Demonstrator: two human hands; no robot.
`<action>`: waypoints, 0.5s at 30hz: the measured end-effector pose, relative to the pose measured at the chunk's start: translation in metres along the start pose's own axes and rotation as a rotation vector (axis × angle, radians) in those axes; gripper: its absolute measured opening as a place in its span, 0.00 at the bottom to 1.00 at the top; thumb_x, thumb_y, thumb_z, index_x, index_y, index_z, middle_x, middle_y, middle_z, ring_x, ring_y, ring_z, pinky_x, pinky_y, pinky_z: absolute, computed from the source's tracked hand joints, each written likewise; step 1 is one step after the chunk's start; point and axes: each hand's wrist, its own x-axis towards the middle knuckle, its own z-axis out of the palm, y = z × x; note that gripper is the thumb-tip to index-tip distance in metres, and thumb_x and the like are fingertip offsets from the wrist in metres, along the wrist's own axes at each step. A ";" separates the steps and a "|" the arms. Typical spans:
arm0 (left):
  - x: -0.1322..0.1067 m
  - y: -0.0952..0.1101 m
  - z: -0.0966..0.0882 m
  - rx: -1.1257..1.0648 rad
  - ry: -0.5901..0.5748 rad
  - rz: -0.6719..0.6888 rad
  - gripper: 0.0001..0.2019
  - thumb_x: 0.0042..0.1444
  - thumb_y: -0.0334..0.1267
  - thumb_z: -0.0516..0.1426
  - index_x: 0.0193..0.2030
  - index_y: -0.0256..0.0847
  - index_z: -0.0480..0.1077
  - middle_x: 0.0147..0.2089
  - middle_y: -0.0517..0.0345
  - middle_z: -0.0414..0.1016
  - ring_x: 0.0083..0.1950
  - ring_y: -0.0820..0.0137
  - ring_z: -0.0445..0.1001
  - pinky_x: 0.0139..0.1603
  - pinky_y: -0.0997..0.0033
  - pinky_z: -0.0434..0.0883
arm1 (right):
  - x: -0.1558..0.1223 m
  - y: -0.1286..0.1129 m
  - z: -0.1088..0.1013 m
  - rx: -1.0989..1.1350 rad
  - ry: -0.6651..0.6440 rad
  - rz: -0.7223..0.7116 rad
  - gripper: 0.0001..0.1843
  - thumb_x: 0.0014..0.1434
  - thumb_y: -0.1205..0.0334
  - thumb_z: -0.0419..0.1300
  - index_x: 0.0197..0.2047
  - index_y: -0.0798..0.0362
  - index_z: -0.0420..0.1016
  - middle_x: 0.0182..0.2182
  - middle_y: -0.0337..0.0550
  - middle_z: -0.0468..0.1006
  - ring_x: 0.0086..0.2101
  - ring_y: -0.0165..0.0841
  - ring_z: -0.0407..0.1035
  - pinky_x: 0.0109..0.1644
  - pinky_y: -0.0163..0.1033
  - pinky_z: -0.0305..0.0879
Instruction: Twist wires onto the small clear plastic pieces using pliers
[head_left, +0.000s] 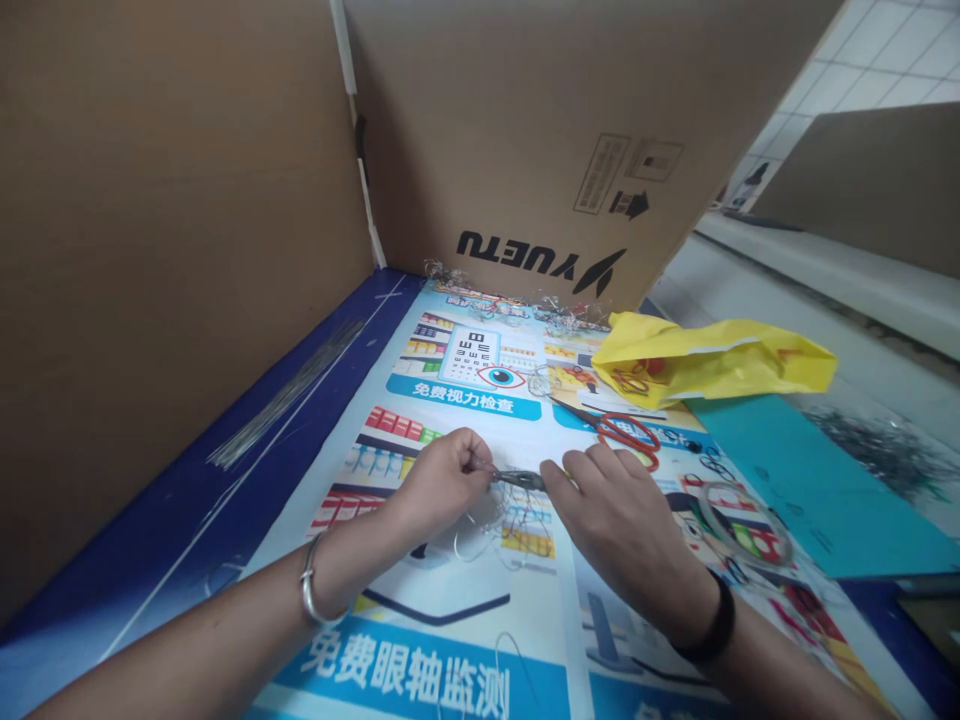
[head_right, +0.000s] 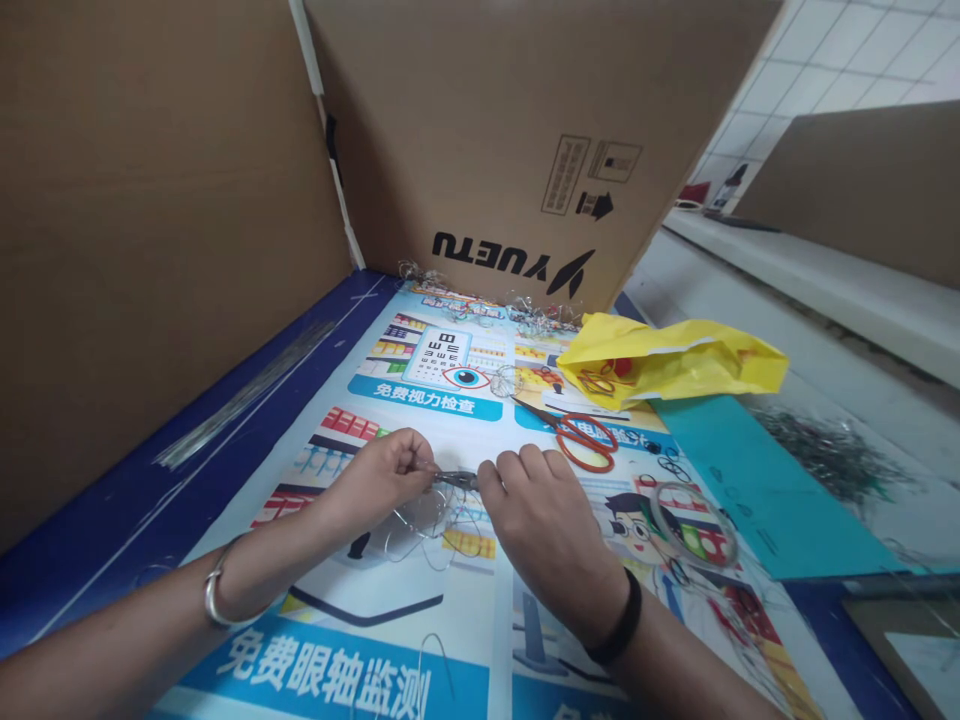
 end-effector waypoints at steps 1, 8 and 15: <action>-0.001 0.000 0.000 -0.005 0.010 -0.002 0.03 0.45 0.32 0.55 0.26 0.40 0.63 0.21 0.65 0.65 0.23 0.76 0.62 0.26 0.75 0.59 | 0.000 -0.001 -0.001 -0.006 0.002 0.009 0.08 0.56 0.69 0.57 0.40 0.54 0.73 0.29 0.45 0.69 0.32 0.38 0.57 0.35 0.43 0.47; -0.001 -0.001 0.003 -0.057 0.052 -0.006 0.03 0.45 0.32 0.55 0.27 0.40 0.63 0.22 0.65 0.64 0.24 0.76 0.62 0.27 0.74 0.60 | -0.001 -0.004 -0.003 0.001 0.023 0.046 0.08 0.55 0.70 0.57 0.40 0.54 0.73 0.29 0.45 0.70 0.31 0.38 0.57 0.35 0.44 0.48; -0.001 -0.002 0.005 -0.079 0.067 0.009 0.04 0.46 0.31 0.56 0.27 0.39 0.62 0.22 0.65 0.64 0.24 0.76 0.62 0.27 0.75 0.60 | -0.003 -0.003 -0.004 -0.002 0.017 0.048 0.09 0.56 0.70 0.56 0.40 0.54 0.73 0.29 0.45 0.70 0.31 0.38 0.57 0.35 0.44 0.48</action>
